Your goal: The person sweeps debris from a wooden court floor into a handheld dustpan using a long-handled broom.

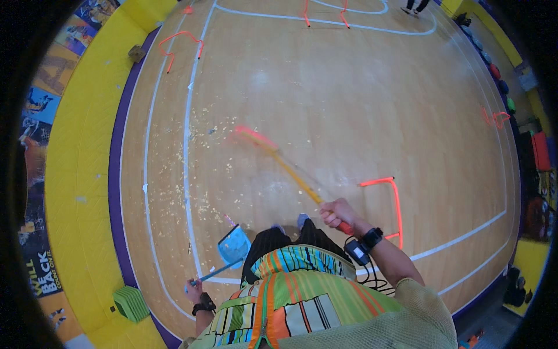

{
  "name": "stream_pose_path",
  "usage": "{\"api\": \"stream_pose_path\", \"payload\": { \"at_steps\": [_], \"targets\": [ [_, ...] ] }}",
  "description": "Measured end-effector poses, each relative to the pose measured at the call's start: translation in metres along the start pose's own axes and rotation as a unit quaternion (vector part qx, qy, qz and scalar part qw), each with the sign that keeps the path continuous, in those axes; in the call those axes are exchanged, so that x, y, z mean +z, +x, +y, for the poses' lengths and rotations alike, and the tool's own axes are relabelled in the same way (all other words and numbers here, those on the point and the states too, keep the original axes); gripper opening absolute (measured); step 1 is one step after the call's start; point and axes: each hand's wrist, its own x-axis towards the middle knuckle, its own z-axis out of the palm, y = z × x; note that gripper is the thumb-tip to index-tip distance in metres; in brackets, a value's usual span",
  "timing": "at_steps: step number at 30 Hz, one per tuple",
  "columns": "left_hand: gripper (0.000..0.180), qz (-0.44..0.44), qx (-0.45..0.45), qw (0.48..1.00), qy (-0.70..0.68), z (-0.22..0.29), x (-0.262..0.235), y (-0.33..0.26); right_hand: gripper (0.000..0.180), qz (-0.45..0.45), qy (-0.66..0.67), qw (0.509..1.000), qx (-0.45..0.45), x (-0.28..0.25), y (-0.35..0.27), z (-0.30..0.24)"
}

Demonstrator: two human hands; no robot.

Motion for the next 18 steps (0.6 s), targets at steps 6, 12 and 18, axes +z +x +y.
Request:
{"api": "stream_pose_path", "payload": {
  "at_steps": [6, 12, 18],
  "targets": [
    [0.02, 0.072, -0.124, 0.965, -0.222, 0.053, 0.05, 0.056, 0.02, 0.12, -0.005, 0.991, -0.051, -0.01, 0.039, -0.081],
    [0.014, 0.097, -0.173, 0.939, -0.282, 0.117, 0.128, 0.128, 0.022, 0.175, 0.051, 0.983, -0.036, -0.001, 0.11, -0.118],
    [0.011, 0.049, -0.181, 0.941, -0.281, 0.161, 0.181, 0.219, 0.021, 0.133, 0.055, 0.989, 0.047, 0.089, 0.125, -0.128]
  ]
}}
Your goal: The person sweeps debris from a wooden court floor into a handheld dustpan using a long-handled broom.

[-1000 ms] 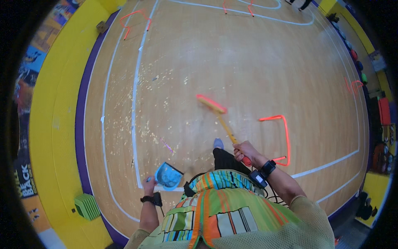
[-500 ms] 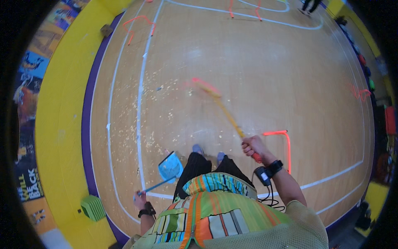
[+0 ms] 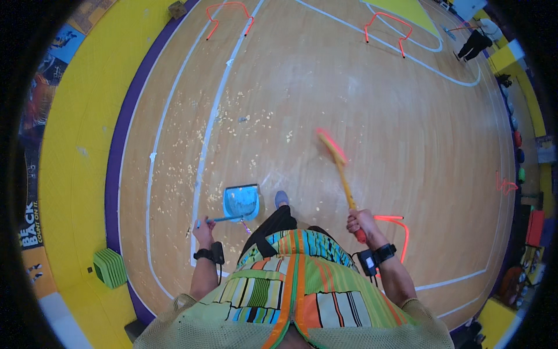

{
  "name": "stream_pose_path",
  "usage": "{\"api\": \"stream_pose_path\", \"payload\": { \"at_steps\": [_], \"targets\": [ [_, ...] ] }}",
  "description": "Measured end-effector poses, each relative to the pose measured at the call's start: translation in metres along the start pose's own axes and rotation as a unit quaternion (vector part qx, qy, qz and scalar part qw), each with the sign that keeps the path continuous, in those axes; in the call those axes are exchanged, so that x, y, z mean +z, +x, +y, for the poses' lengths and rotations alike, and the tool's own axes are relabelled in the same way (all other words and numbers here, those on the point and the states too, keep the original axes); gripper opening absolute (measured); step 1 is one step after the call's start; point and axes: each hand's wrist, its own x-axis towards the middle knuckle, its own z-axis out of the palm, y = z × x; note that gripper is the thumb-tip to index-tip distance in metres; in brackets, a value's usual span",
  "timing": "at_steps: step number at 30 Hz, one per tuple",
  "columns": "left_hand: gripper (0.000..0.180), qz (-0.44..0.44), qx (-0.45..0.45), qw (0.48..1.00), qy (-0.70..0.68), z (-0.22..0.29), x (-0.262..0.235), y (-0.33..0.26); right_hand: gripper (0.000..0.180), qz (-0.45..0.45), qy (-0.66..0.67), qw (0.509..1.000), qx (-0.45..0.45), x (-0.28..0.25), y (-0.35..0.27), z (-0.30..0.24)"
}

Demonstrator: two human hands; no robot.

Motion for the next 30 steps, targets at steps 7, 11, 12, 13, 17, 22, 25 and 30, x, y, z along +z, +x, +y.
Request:
{"api": "stream_pose_path", "payload": {
  "at_steps": [7, 11, 12, 13, 17, 22, 25, 30],
  "targets": [
    [0.014, -0.016, -0.038, 0.998, 0.043, 0.008, 0.031, 0.054, 0.02, -0.148, 0.108, 0.972, 0.144, 0.075, -0.002, -0.041],
    [0.018, -0.028, -0.039, 0.998, 0.04, 0.0, 0.029, 0.067, 0.021, -0.129, -0.101, 0.985, 0.054, 0.128, 0.003, -0.073],
    [0.019, -0.028, -0.037, 0.998, 0.032, 0.002, 0.035, 0.068, 0.021, -0.109, -0.125, 0.985, 0.036, 0.14, 0.009, -0.088],
    [0.02, -0.028, -0.036, 0.999, 0.025, 0.006, 0.041, 0.064, 0.02, -0.095, -0.141, 0.985, 0.024, 0.15, 0.017, -0.1],
    [0.019, -0.019, -0.063, 0.997, 0.029, 0.009, 0.045, 0.066, 0.022, -0.043, -0.254, 0.965, -0.05, 0.186, 0.067, -0.148],
    [0.017, 0.014, -0.036, 0.997, 0.063, 0.018, 0.067, 0.064, 0.026, 0.016, -0.372, 0.921, -0.112, 0.228, 0.143, -0.189],
    [0.016, 0.022, -0.034, 0.997, 0.06, 0.024, 0.08, 0.068, 0.026, 0.042, -0.514, 0.844, -0.148, 0.235, 0.176, -0.188],
    [0.015, 0.048, -0.024, 0.996, 0.074, 0.022, 0.101, 0.084, 0.028, -0.005, -0.696, 0.713, -0.079, 0.223, 0.147, -0.174]
  ]
}}
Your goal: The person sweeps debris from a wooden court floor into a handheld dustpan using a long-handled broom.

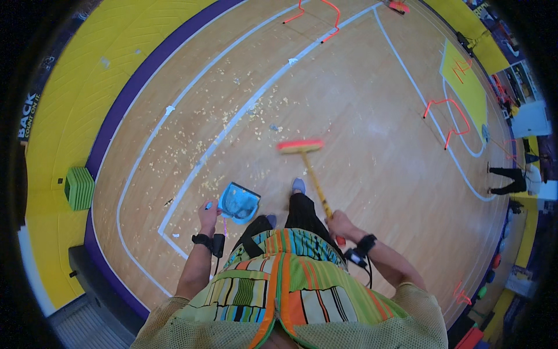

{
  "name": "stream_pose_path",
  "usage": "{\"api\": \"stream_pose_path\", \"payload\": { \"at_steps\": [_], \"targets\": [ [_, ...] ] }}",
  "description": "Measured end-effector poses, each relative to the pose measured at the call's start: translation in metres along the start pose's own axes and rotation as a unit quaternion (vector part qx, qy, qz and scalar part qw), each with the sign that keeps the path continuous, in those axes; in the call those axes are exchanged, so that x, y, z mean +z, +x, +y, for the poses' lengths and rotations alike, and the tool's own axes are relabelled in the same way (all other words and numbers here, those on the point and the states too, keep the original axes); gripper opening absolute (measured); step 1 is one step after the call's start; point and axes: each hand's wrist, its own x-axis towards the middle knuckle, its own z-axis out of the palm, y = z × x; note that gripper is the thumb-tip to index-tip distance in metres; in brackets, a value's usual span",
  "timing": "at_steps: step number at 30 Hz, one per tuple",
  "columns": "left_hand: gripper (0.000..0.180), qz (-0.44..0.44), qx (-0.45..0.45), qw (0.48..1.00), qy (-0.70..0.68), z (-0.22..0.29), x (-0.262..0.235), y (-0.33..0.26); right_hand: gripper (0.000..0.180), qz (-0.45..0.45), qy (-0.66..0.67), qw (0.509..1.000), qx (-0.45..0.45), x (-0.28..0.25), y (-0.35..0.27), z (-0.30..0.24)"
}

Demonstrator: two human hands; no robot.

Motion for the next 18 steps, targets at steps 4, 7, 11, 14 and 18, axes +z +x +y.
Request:
{"api": "stream_pose_path", "payload": {
  "at_steps": [4, 7, 11, 14, 18],
  "targets": [
    [0.016, 0.038, -0.017, 0.999, -0.001, 0.016, 0.026, 0.007, 0.031, -0.155, 0.025, 0.988, 0.012, -0.053, -0.023, -0.028],
    [0.015, 0.041, -0.02, 0.999, -0.002, 0.025, 0.041, 0.011, 0.029, -0.217, 0.055, 0.974, 0.04, -0.091, -0.009, -0.038],
    [0.016, 0.094, -0.011, 0.995, -0.028, 0.032, 0.032, 0.009, 0.03, -0.253, 0.071, 0.965, 0.025, -0.14, 0.007, -0.054],
    [0.019, 0.168, 0.014, 0.984, -0.05, 0.051, 0.022, -0.007, 0.027, -0.22, 0.107, 0.969, 0.025, -0.175, 0.019, -0.071],
    [0.022, 0.237, 0.02, 0.968, -0.083, 0.072, 0.006, -0.011, 0.022, -0.16, 0.181, 0.97, -0.009, -0.202, 0.066, -0.102]
  ]
}}
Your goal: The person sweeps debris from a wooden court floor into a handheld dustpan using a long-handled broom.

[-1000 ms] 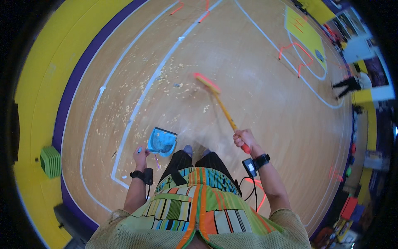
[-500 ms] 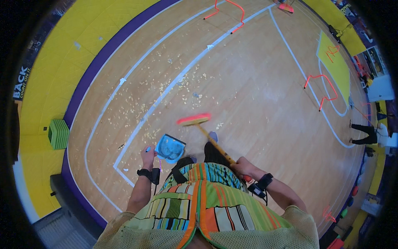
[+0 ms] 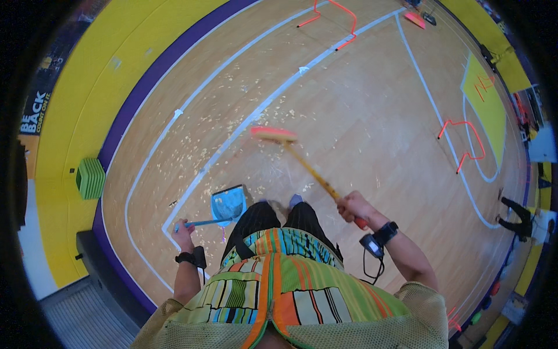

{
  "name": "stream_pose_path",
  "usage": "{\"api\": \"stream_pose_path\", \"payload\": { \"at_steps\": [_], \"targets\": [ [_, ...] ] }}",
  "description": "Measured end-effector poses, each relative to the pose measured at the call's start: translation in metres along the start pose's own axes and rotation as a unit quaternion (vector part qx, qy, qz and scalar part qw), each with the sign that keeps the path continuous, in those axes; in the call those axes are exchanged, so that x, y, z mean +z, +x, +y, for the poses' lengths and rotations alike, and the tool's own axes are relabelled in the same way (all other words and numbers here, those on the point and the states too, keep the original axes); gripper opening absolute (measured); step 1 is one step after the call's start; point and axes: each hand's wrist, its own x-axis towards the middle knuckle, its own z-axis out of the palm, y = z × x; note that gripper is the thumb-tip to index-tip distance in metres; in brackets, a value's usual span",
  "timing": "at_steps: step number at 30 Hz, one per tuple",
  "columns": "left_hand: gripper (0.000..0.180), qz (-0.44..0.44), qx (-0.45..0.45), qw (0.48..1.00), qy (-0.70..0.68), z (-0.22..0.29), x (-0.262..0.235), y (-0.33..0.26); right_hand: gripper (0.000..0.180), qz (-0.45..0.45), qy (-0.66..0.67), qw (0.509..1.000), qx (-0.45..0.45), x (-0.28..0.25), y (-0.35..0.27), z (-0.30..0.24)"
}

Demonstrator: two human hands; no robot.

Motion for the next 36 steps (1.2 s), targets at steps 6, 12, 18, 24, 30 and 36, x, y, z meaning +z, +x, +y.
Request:
{"api": "stream_pose_path", "payload": {
  "at_steps": [6, 12, 18, 24, 30, 36],
  "targets": [
    [0.015, -0.016, 0.025, 0.999, -0.034, 0.025, 0.028, 0.035, 0.024, 0.106, -0.006, 0.989, -0.099, -0.014, 0.109, -0.08],
    [0.016, -0.058, 0.016, 0.998, -0.022, 0.032, 0.076, 0.098, 0.027, 0.113, -0.186, 0.956, -0.197, 0.005, 0.202, -0.102],
    [0.015, -0.06, 0.011, 0.998, -0.007, 0.037, 0.095, 0.143, 0.03, 0.027, -0.318, 0.948, -0.013, 0.124, 0.133, -0.11],
    [0.017, -0.05, -0.019, 0.998, -0.025, 0.046, 0.096, 0.167, 0.029, -0.064, -0.329, 0.941, 0.057, 0.166, 0.071, -0.17],
    [0.021, 0.042, -0.064, 0.996, -0.053, 0.057, 0.061, 0.177, 0.026, -0.093, -0.31, 0.945, 0.046, 0.165, 0.09, -0.243],
    [0.023, 0.15, -0.082, 0.98, -0.1, 0.062, 0.037, 0.172, 0.035, -0.067, -0.348, 0.933, -0.071, 0.221, 0.203, -0.318]
  ]
}}
